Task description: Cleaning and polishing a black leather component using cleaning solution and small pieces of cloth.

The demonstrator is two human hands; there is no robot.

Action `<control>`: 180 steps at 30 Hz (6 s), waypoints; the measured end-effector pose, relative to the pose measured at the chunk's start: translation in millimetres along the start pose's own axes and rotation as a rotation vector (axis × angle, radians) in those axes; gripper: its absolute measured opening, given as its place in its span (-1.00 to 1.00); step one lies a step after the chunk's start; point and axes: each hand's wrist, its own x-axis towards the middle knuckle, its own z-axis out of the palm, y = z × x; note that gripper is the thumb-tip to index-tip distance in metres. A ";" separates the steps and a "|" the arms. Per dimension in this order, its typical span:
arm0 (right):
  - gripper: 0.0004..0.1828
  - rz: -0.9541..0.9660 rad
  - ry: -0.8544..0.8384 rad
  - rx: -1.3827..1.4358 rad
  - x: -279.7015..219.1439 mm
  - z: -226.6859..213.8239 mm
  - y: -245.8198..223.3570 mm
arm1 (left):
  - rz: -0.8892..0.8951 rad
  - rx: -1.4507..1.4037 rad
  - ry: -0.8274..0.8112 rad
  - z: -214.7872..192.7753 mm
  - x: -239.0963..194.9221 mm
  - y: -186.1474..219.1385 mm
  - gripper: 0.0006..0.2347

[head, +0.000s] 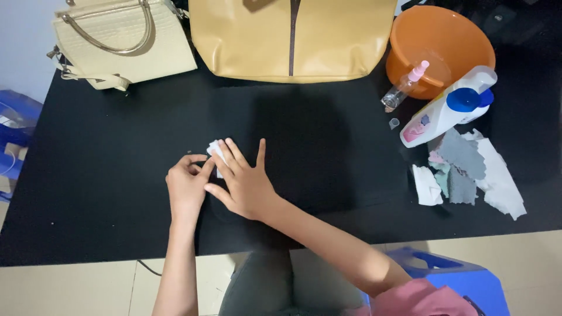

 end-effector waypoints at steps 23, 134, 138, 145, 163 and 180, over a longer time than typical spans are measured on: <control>-0.22 0.219 -0.127 -0.294 -33.9 -64.9 93.0 | -0.079 -0.018 -0.057 5.0 11.0 -12.8 -0.80; -0.42 0.013 0.133 -0.278 57.0 -9.2 81.5 | -0.028 0.059 -0.103 -5.6 72.4 -31.2 -0.73; -0.46 -0.023 0.170 -0.147 82.5 36.0 69.0 | 0.023 0.139 -0.134 -9.8 85.9 -13.9 -0.69; -0.37 0.060 -0.053 -0.128 108.7 44.6 65.0 | 0.151 0.075 0.005 25.2 152.3 -21.0 -0.72; -0.21 0.229 -0.263 -0.252 92.5 -1.5 127.5 | 0.157 -0.071 0.007 35.3 160.4 -40.4 -0.83; -0.21 0.381 -0.359 -0.417 42.9 -75.3 190.1 | 0.065 -0.105 0.014 27.6 144.9 -17.7 -0.87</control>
